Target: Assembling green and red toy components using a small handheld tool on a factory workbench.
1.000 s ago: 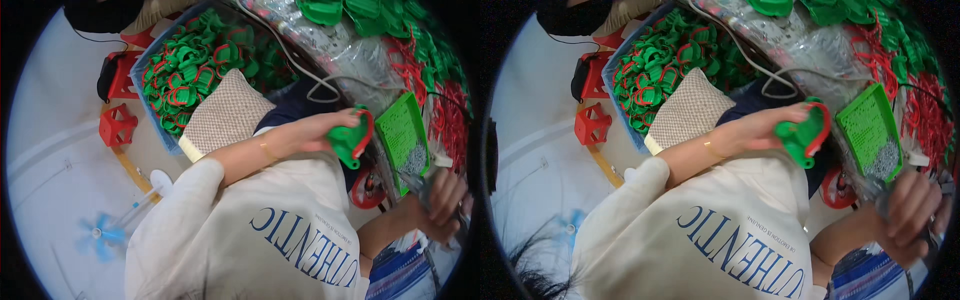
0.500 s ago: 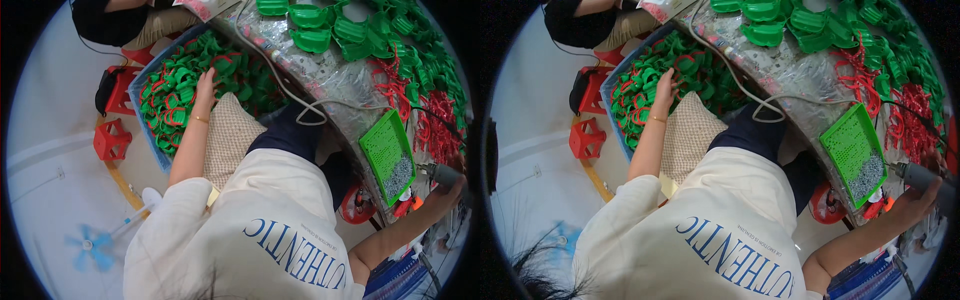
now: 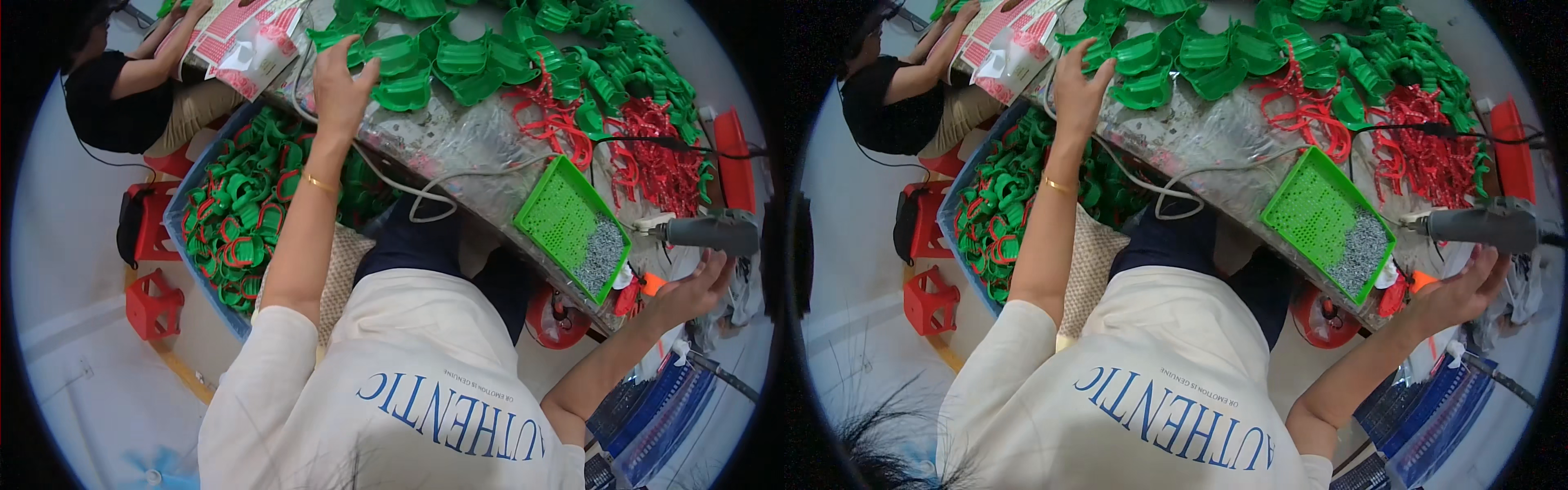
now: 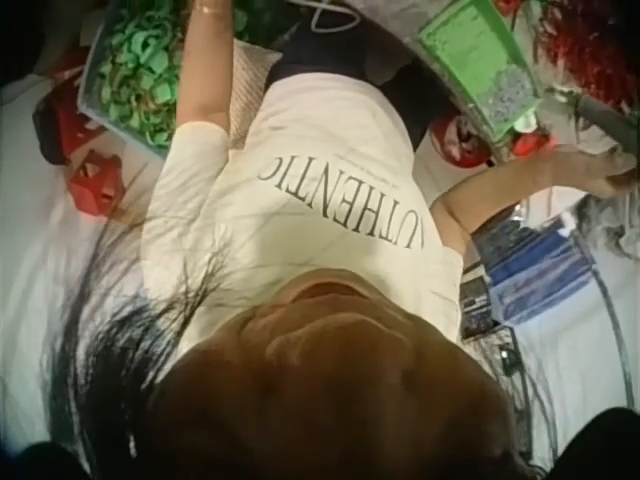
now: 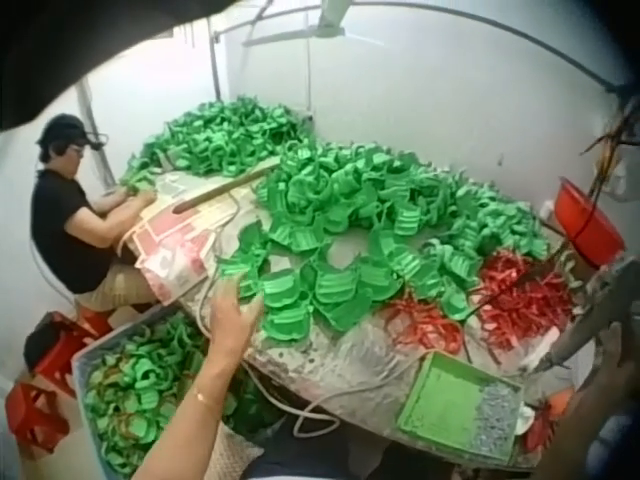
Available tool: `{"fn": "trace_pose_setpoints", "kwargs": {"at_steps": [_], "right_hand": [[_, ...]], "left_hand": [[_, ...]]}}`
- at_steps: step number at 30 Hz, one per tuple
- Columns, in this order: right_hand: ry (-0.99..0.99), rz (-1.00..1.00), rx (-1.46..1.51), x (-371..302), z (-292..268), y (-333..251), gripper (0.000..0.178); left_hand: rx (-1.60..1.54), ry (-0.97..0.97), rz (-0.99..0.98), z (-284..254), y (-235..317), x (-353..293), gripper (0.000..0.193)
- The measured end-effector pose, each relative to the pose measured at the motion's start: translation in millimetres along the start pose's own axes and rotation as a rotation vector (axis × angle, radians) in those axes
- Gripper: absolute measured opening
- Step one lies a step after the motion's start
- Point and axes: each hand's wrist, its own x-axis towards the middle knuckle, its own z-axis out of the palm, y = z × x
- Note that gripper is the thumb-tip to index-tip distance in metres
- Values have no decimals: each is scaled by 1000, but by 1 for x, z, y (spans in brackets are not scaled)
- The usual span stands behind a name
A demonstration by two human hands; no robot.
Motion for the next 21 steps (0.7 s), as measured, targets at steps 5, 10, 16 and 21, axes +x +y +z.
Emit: {"fn": "trace_pose_setpoints", "kwargs": {"at_steps": [5,10,16,21], "right_hand": [[57,-157,-229,-1,-41,-1,33],[-16,40,-201,-34,-45,-2,24],[-603,468,-26,-74,-2,-24,30],[-1001,714,-317,-83,27,-22,33]], "left_hand": [[-57,-309,-262,32,-31,15,38],[-256,-175,-412,6,18,2,22],[-384,-275,108,-14,143,-34,19],[-595,-522,158,-4,185,-105,21]]}}
